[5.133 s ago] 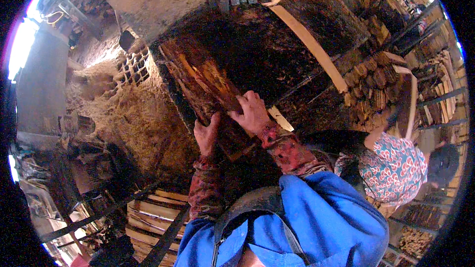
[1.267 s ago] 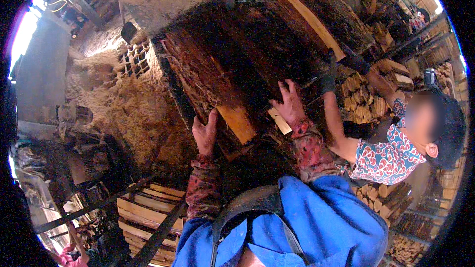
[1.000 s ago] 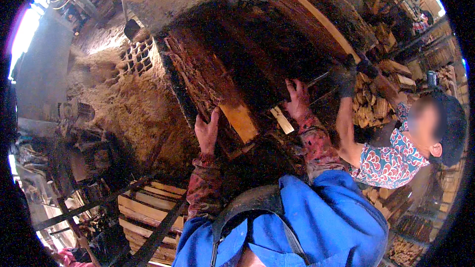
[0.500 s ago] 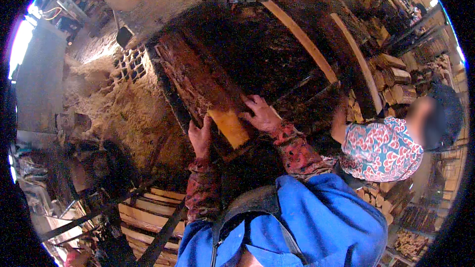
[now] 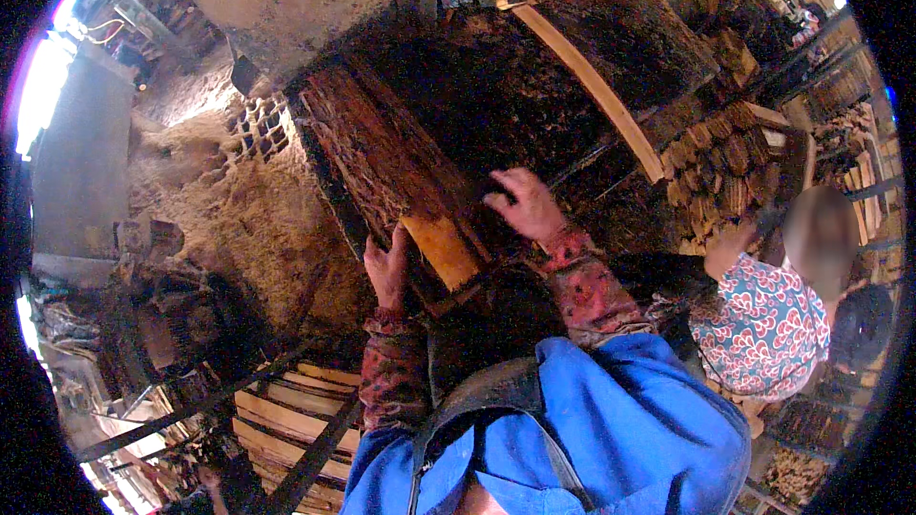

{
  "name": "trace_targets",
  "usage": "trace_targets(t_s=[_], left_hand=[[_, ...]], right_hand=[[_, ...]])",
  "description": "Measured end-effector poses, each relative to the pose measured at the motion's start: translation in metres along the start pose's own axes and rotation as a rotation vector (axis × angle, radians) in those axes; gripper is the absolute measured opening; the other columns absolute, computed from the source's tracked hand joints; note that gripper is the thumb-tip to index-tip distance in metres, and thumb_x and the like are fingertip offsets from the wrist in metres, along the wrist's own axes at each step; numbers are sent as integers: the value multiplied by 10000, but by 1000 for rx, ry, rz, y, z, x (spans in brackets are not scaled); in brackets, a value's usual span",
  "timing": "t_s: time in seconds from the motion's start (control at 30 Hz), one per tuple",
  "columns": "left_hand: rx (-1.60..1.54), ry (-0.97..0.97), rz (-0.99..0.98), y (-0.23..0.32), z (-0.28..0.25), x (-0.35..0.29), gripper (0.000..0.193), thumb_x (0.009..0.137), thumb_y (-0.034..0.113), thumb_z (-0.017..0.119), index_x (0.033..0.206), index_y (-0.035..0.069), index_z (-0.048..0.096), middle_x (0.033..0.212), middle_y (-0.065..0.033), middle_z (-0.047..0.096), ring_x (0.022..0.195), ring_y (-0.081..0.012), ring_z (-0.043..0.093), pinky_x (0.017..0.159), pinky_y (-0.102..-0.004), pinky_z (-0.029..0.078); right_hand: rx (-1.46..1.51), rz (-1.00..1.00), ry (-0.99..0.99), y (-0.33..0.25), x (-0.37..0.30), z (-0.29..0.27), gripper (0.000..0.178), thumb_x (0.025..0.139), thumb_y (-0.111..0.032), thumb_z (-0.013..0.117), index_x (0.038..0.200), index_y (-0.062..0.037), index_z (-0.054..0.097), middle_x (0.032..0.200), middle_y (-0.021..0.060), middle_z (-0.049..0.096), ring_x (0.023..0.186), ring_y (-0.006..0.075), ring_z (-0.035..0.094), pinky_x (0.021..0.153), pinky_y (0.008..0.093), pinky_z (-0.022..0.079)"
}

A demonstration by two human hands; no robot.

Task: The person picks up split firewood planks from a pile and stacks them neatly on a metal rack. The person handles the wood by hand, arranging the pieces vertically to form a stable stack.

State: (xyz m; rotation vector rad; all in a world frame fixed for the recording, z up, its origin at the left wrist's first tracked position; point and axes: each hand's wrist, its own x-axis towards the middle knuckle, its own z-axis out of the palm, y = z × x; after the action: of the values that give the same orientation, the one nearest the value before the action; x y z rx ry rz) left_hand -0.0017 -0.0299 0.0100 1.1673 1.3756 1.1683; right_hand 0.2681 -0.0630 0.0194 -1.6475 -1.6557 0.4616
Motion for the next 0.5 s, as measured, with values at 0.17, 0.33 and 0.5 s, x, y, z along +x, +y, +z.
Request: trace_targets(t_s=[0.17, 0.33, 0.5], left_hand=[[57, 9, 21, -18, 8, 5, 459, 885, 264, 715, 1117, -113, 594, 1044, -142, 690, 950, -197, 630, 823, -338, 497], [36, -4, 32, -39, 9, 8, 377, 921, 178, 677, 1144, -113, 589, 1079, -106, 679, 960, -166, 620, 831, -316, 494], [16, 35, 17, -41, 12, 8, 495, 864, 277, 730, 1147, -102, 584, 1033, -159, 702, 923, -216, 647, 831, -351, 505]], right_hand=[[-616, 66, 326, 115, 15, -76, 559, 818, -356, 722, 1259, -43, 581, 1214, 215, 569, 1151, 391, 516, 1006, 493, 407], [-748, 506, 115, 225, 12, -152, 873, 707, -504, 788, 1400, -83, 464, 1379, 205, 449, 1288, 402, 405, 1053, 489, 380], [-716, 462, 4, 254, -11, -151, 918, 639, -401, 820, 1423, -116, 437, 1348, 204, 462, 1198, 450, 481, 987, 517, 434]])
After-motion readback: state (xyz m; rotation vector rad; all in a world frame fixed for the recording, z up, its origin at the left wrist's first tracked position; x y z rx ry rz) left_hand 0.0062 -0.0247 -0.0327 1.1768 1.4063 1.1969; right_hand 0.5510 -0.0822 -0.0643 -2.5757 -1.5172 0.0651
